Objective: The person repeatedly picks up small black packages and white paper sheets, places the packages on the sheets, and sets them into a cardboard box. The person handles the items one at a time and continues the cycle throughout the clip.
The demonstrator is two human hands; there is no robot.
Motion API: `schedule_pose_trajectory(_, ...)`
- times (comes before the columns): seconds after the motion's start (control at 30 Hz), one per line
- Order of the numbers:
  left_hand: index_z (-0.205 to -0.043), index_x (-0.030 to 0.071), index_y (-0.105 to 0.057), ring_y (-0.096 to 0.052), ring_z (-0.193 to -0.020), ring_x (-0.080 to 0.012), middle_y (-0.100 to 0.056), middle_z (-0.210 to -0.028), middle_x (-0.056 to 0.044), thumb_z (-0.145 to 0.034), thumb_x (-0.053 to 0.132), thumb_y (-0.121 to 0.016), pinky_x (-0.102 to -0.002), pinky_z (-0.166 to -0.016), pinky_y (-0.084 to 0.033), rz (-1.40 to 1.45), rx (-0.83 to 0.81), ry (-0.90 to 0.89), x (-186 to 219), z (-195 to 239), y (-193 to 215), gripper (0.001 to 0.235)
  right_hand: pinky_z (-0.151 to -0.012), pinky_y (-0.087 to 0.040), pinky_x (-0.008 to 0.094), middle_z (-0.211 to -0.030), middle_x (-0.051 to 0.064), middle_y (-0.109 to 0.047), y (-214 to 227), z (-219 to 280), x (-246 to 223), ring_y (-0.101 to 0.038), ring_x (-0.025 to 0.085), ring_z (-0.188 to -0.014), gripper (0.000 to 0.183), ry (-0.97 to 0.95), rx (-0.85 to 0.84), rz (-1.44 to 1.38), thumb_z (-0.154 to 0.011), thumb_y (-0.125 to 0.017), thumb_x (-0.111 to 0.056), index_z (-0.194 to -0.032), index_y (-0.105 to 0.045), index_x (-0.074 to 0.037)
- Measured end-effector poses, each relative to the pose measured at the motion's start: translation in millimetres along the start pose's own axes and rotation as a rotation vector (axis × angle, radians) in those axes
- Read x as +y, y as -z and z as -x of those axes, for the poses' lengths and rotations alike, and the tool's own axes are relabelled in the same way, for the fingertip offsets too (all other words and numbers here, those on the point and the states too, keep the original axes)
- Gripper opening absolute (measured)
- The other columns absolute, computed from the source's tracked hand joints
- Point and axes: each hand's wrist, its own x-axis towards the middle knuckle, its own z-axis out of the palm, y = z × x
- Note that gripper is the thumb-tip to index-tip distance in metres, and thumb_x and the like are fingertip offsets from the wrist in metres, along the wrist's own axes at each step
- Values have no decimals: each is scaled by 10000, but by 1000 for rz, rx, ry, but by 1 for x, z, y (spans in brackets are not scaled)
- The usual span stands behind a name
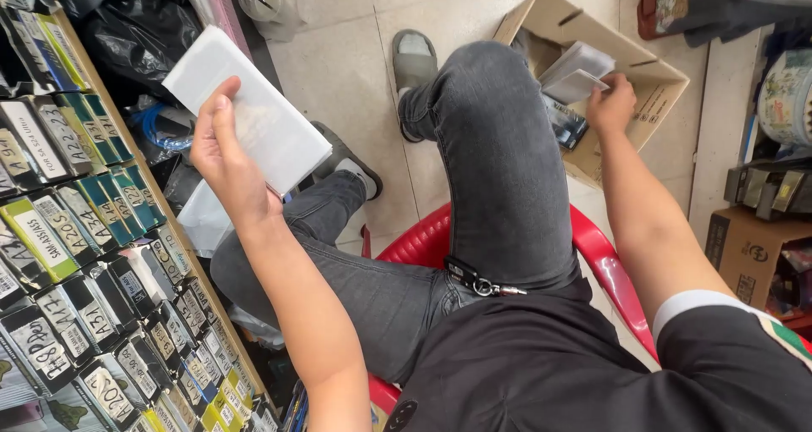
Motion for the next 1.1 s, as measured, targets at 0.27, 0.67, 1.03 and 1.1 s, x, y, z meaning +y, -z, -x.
schedule_pose_trajectory(0.27, -1157, 119, -760, -548, -1027, -83, -647, -1075, -25, -1036, 223, -594, -287, -1021, -476, 149, 81, 14, -18, -2, 8, 230, -728, -580, 422, -1038, 241, -669, 115, -28, -127, -728, 380, -863, 124, 372, 114, -449, -1110, -684, -12, -1224, -645, 17)
schedule_pose_trajectory(0.67, -1228, 100, -762, -558, -1164, -205, -651, -1197, -144, -953, 36, -594, -395, -1107, -419, 198, 136, -69, -65, 44, 23, 329, -876, -564, 441, -982, 197, -713, 229, 146, -398, -723, 299, -927, 165, 722, -259, -892, -1127, -544, -97, -1169, -676, -8)
schedule_pose_trajectory(1.03, -1243, 110, -756, -573, -1249, -191, -707, -1251, -101, -945, 63, -649, -404, -1146, -390, 265, 178, -101, -81, 166, 8, 319, -792, -568, 395, -1008, 118, -752, 225, 247, -386, -741, 256, -904, 159, 848, -403, -814, -1070, -631, -177, -1197, -708, -122)
schedule_pose_trajectory(1.1, -1239, 141, -753, -583, -1248, -166, -721, -1243, -55, -953, 92, -669, -399, -1143, -390, 252, 161, -77, -82, 184, 6, 302, -763, -573, 439, -1050, 168, -736, 224, 261, -379, -736, 295, -887, 246, 846, -550, -767, -1059, -633, -211, -1274, -660, -95)
